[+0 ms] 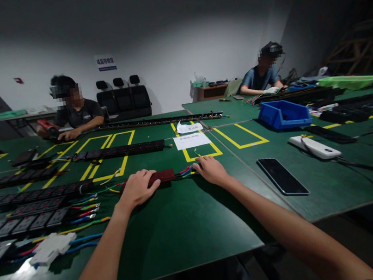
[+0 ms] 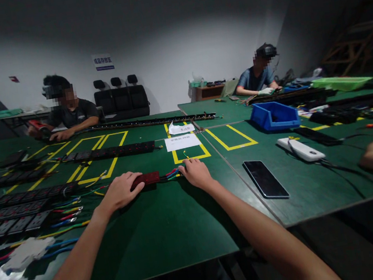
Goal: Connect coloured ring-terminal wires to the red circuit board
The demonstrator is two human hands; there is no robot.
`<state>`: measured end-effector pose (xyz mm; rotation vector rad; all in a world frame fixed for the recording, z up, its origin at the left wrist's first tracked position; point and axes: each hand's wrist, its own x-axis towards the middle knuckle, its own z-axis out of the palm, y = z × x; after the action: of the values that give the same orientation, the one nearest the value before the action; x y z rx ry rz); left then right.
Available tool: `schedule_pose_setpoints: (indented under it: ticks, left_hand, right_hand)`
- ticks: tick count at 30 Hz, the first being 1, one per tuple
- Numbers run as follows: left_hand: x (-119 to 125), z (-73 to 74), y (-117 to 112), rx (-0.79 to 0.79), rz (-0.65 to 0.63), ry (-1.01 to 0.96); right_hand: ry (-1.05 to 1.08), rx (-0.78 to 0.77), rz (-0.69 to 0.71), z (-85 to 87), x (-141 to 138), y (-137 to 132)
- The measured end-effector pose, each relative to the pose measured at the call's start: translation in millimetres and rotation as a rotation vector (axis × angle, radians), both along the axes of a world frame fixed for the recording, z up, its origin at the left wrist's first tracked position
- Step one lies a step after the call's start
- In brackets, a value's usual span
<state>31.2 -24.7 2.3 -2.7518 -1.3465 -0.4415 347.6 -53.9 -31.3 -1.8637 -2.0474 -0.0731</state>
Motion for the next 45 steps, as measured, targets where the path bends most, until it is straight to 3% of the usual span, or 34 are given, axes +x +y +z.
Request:
schedule_pose_setpoints:
  ticks: [18,28,45]
  left_hand:
    - [1.5,-4.5,6.1,-0.026,0.033,-0.007]
    - [3.9,4.7,-0.6,-0.082,0.023,0.058]
    - [1.2,-0.9,2.7,-0.029,0.019,0.086]
  right_hand:
    - [-0.07,-0.012,-0.011,3.5,-3.7,-3.5]
    - [-0.091,-0.023,-0.017,3.2,-4.9,-4.0]
    - [-0.045,-0.008,0.03,3.3,-2.8,-4.9]
